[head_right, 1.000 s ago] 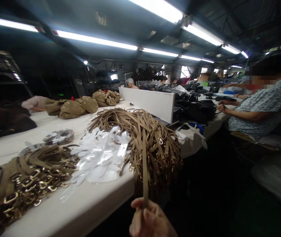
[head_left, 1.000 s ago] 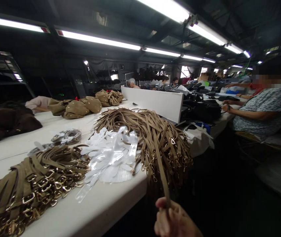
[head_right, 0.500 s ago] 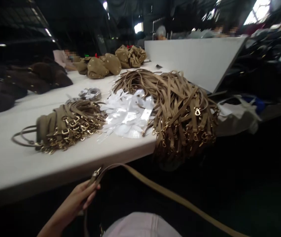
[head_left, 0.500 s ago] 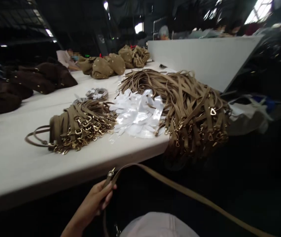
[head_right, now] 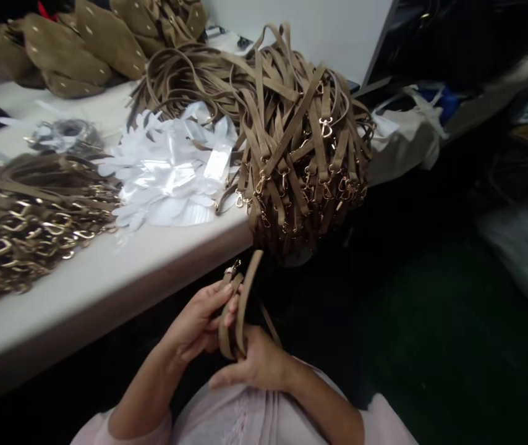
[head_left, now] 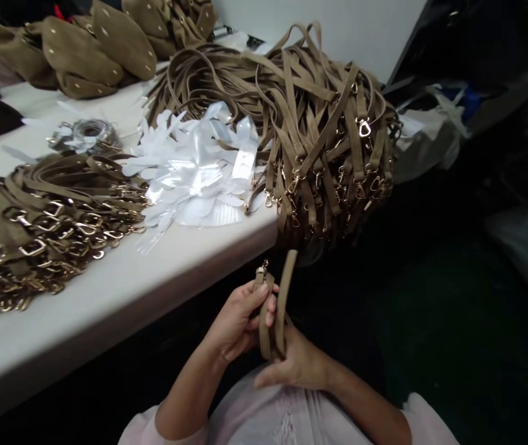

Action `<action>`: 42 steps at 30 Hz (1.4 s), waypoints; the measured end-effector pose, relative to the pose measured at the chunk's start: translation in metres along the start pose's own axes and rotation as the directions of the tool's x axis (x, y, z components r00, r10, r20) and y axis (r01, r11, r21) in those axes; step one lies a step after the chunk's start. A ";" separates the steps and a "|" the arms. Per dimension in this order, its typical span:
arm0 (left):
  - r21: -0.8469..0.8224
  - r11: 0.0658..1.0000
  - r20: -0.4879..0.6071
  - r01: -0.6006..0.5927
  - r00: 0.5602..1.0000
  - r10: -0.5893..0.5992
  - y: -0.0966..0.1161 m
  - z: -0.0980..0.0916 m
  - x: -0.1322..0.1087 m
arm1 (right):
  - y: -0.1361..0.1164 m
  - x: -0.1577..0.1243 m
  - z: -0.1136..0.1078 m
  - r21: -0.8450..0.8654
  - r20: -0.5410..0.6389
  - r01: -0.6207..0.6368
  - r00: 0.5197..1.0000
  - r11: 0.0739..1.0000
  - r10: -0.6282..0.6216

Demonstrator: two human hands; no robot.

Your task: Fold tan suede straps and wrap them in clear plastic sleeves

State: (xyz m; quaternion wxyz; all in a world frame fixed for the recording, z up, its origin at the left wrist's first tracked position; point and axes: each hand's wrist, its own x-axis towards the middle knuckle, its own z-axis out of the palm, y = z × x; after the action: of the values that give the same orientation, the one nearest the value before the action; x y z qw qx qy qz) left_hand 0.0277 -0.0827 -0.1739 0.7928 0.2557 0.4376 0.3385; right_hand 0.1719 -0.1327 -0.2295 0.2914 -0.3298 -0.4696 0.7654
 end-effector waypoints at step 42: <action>0.331 0.926 -0.896 -0.183 0.247 0.370 -0.102 -0.195 -0.059 | 0.092 0.030 -0.048 -0.173 0.109 -0.512 0.839 0.841 0.533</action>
State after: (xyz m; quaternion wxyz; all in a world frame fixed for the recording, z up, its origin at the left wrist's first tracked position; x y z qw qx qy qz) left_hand -0.1322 -0.1712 -0.3097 0.2858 0.1416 0.7917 0.5211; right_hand 0.1785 -0.1206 -0.3366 0.0110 -0.4051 -0.4337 0.8048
